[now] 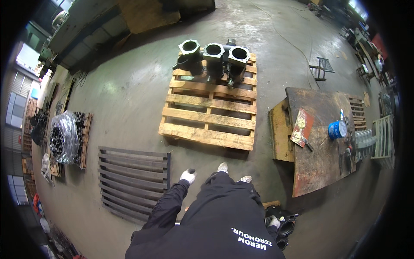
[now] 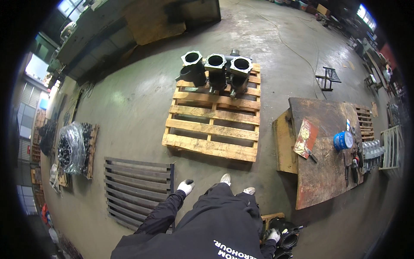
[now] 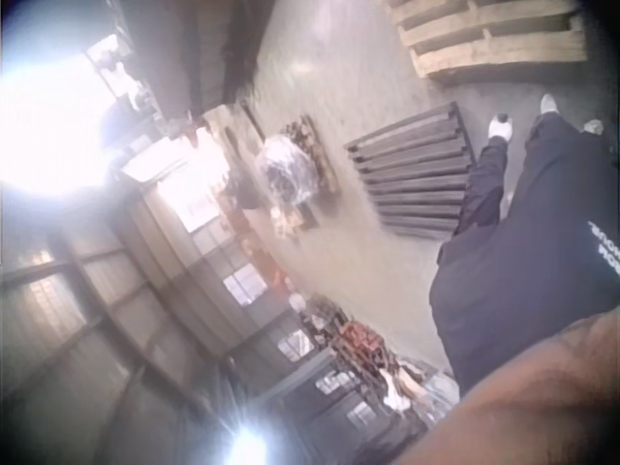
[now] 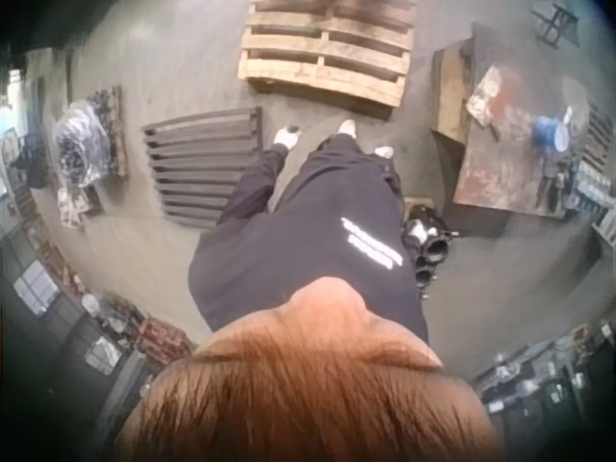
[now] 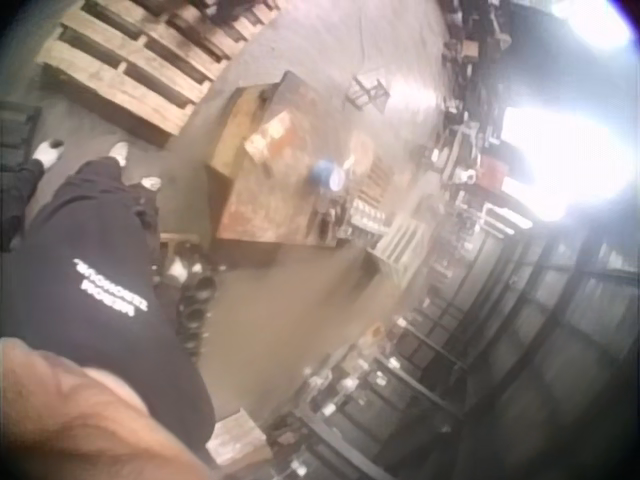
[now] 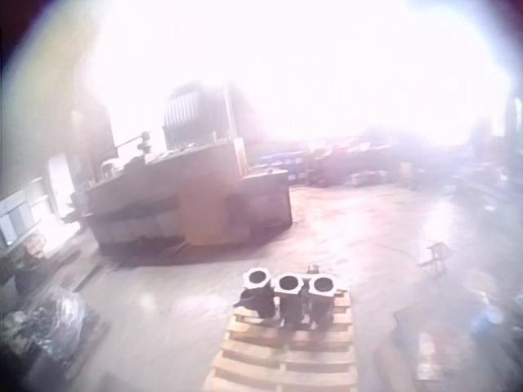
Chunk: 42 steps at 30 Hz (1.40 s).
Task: The person picks up a black metal exhaust manifold from a wooden pallet and uses a putty knife to apply a white sealant to several flange surfaces and bolt holes. They rotate the manifold to reach different areas and continue applying the sealant across multiple sections.
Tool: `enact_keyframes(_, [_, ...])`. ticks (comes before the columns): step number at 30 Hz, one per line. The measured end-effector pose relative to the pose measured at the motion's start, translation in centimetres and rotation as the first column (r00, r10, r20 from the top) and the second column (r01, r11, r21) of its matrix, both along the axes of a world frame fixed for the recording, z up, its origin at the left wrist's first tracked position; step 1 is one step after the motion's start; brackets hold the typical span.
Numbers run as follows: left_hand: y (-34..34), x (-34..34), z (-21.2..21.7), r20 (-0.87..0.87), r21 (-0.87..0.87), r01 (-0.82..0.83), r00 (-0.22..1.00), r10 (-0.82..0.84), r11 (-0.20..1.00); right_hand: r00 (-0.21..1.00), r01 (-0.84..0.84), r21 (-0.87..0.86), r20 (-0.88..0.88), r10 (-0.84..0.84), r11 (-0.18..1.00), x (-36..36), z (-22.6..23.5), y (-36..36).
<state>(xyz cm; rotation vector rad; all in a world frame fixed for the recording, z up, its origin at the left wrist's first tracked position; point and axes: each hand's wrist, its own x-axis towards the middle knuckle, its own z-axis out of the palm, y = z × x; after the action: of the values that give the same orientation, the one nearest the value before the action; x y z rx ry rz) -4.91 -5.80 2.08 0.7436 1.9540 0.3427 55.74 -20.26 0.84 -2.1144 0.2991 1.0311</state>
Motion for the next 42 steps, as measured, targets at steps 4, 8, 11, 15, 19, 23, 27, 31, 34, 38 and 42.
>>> enact_keyframes(4, [-1.8,-0.7,-0.3,-0.028,-0.022,-0.02,0.999,0.019,1.0,0.998,0.007,-0.052,-0.058,-0.01,0.999,-0.2,1.3,1.2])
enact_keyframes(8, [-3.1,-1.1,-1.4,0.003,-0.054,-0.064,0.998,0.065,0.996,0.999,-0.039,-0.006,-0.003,0.039,0.999,-1.9,3.6,3.0])
enact_keyframes(11, [-3.7,-1.4,-3.1,-0.061,0.0,-0.016,0.998,0.016,1.0,0.994,-0.089,0.078,0.064,0.084,0.993,-3.2,5.0,4.4])
enact_keyframes(15, [-3.7,-1.9,-5.4,0.048,0.029,-0.116,0.992,0.114,0.993,0.996,-0.068,0.139,0.074,0.058,0.988,-3.3,5.0,5.4])
enact_keyframes(19, [-3.0,-2.3,-5.7,0.087,0.072,-0.124,0.989,0.118,0.99,0.996,-0.048,0.136,0.075,0.038,0.99,-2.6,3.3,4.9])
enact_keyframes(23, [-1.9,-2.4,-4.8,0.156,0.038,-0.156,0.977,0.148,0.987,0.999,-0.031,0.079,0.042,0.028,0.996,-2.3,1.5,3.4])
enact_keyframes(27, [-0.8,-2.8,-4.2,0.168,0.025,-0.157,0.974,0.15,0.987,0.998,-0.041,0.025,0.043,0.04,0.999,-2.7,0.3,2.0])
enact_keyframes(31, [0.0,-3.1,-3.9,0.131,0.018,-0.132,0.983,0.128,0.991,0.995,-0.071,-0.002,0.071,0.071,0.997,-3.3,0.0,1.2])
enact_keyframes(34, [0.8,-2.6,-3.6,0.132,0.012,-0.152,0.98,0.149,0.988,0.997,-0.065,-0.116,0.025,0.068,0.991,-3.1,0.0,1.2])
enact_keyframes(38, [1.8,-1.4,-3.0,0.107,0.028,-0.182,0.978,0.178,0.983,0.998,-0.056,-0.151,0.025,0.06,0.987,-1.6,-1.0,3.2])
enact_keyframes(42, [2.7,0.2,-2.0,0.042,0.035,-0.171,0.985,0.169,0.985,0.999,0.002,-0.026,-0.039,-0.003,1.0,1.0,-3.7,7.7])
